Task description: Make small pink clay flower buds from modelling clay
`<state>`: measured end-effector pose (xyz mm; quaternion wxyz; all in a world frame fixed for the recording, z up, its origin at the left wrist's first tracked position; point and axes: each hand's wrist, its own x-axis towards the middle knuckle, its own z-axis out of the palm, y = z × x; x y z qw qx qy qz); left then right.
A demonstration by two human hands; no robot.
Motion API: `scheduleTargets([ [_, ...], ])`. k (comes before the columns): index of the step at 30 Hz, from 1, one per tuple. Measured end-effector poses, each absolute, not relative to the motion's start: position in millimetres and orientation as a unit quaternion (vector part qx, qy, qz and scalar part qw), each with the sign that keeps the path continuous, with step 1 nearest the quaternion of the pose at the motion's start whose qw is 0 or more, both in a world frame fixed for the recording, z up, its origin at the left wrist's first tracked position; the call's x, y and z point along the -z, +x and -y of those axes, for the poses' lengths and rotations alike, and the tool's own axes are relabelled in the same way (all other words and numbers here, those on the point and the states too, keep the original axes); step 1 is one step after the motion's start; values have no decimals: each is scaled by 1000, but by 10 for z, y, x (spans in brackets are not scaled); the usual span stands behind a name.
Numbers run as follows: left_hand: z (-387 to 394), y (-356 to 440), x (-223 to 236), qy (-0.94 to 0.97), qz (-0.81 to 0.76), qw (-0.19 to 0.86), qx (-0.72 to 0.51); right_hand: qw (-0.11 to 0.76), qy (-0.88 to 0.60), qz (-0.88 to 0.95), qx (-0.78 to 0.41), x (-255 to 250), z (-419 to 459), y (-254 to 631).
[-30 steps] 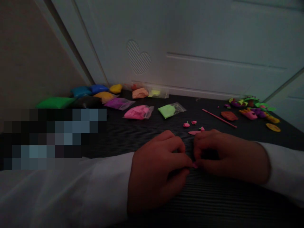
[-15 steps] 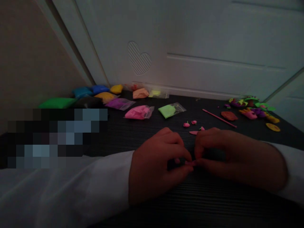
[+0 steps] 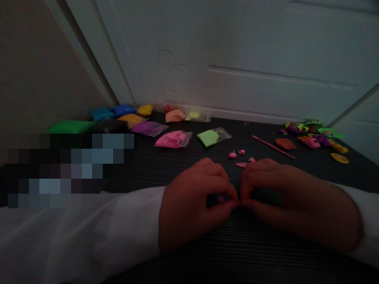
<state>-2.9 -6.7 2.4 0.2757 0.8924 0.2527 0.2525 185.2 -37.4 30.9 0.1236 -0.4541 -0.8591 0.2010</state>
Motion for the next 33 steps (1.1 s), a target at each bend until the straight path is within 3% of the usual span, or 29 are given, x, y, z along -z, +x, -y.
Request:
scheduleTargets([
  [11,70,-18,-59,878,-273,296,-260,159,-458,857,-176,-339,398,1831],
  [22,76,-25,-41,872,-280,295,-271,127,-484,835,-231,-308,372,1839],
  [33,65,-35,-53,869,-278,307,-271,182,-511,813,-210,-291,448,1792],
])
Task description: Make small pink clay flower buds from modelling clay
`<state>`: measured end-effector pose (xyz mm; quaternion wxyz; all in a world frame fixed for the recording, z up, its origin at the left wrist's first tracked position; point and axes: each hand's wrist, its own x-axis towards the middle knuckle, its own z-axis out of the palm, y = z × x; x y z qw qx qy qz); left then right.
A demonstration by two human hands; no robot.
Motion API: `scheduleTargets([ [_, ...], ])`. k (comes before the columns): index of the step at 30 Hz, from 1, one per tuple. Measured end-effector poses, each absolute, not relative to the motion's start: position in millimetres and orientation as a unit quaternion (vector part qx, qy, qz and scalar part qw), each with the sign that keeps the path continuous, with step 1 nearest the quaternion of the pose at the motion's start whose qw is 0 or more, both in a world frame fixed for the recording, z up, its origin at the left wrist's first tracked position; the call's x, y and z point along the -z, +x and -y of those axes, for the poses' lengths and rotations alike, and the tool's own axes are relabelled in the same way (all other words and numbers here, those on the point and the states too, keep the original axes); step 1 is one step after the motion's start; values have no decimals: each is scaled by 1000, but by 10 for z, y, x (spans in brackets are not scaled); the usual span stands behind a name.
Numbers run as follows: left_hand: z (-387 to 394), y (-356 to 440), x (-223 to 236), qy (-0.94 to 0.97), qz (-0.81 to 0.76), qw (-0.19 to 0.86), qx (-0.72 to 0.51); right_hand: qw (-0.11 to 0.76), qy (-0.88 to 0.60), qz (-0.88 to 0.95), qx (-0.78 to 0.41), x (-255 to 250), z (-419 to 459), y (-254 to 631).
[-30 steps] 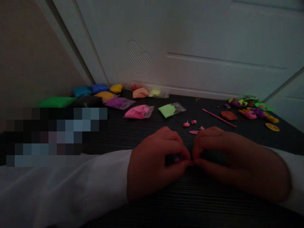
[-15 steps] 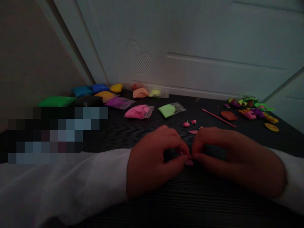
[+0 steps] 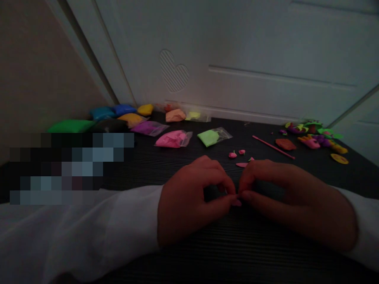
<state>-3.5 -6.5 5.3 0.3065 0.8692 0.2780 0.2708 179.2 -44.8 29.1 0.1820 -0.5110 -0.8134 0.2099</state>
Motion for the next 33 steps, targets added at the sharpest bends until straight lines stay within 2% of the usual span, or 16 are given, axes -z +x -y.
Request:
scheduleTargets([
  [19,68,-25,-33,869,-267,303,-287,205,-488,824,-202,-270,435,1799],
  [23,66,-34,-53,866,-279,304,-282,167,-469,845,-193,-290,412,1834],
  [33,59,-38,-71,864,-303,295,-273,138,-400,898,-125,-122,448,1864],
])
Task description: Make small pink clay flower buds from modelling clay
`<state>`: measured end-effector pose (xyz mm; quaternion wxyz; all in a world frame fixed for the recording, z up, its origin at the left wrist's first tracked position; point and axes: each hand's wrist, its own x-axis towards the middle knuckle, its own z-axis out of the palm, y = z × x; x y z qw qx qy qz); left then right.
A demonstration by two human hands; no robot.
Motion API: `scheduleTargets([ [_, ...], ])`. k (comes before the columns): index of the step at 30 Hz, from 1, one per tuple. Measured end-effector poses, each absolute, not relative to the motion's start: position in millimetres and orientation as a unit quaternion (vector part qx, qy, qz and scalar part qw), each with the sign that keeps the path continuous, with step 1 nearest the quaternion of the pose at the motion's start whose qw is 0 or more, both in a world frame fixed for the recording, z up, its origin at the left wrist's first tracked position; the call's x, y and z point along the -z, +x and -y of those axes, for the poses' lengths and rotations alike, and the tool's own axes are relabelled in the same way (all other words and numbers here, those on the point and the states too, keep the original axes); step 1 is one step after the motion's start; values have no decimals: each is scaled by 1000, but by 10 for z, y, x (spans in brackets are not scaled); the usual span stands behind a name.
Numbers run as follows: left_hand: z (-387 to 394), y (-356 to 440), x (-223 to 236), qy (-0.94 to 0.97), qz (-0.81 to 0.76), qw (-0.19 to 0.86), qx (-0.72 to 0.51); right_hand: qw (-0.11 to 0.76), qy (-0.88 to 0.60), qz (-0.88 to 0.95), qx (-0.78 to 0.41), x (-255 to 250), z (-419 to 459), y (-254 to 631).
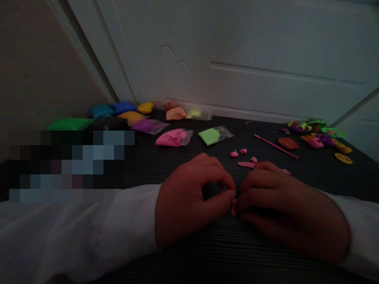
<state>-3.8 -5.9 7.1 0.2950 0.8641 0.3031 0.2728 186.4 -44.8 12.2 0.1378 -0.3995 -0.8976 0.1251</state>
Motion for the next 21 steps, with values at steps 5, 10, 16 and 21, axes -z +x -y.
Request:
scheduleTargets([
  [5,54,-40,-87,867,-301,288,-275,149,-387,904,-107,-80,463,1832],
  [10,62,-46,-77,866,-301,285,-281,152,-384,907,-79,-43,496,1798],
  [16,63,-41,-56,866,-294,284,-290,171,-382,907,-47,-41,519,1777],
  [21,70,-43,-45,865,-291,288,-291,172,-389,902,-73,-71,505,1801],
])
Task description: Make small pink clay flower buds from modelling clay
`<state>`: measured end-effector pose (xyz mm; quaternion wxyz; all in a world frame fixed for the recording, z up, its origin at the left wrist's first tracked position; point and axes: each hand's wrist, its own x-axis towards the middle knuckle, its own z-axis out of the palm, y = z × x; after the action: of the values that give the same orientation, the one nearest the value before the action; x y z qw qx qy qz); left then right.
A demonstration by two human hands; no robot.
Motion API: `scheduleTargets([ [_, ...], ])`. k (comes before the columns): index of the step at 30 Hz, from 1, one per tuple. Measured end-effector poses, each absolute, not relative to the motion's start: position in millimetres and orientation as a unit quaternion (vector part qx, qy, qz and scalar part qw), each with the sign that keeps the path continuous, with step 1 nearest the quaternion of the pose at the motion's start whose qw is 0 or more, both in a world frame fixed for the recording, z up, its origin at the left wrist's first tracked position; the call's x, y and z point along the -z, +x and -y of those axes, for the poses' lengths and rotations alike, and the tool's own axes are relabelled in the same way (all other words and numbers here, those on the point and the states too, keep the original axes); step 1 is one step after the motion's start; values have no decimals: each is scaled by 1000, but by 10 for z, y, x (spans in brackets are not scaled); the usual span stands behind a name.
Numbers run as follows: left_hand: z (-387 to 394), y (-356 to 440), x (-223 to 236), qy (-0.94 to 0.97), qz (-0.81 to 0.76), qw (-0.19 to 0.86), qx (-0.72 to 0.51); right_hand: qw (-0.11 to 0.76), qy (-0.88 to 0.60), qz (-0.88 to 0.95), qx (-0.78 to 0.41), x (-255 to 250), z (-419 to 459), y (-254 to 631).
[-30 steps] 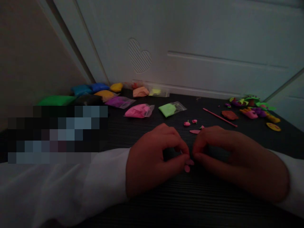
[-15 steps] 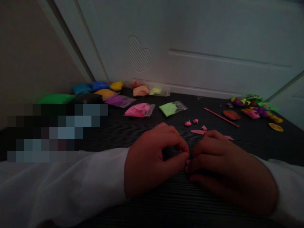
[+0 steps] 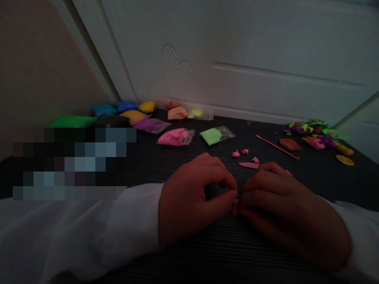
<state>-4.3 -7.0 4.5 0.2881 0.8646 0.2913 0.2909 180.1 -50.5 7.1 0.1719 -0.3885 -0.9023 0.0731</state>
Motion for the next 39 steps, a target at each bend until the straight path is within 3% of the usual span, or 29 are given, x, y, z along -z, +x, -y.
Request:
scheduleTargets([
  [17,71,-49,-40,865,-287,291,-292,140,-394,906,-61,-60,476,1796],
  [28,63,-49,-51,866,-288,295,-283,202,-430,868,-148,-64,491,1800],
  [39,63,-46,-49,864,-288,297,-288,214,-432,866,-132,-72,440,1838],
])
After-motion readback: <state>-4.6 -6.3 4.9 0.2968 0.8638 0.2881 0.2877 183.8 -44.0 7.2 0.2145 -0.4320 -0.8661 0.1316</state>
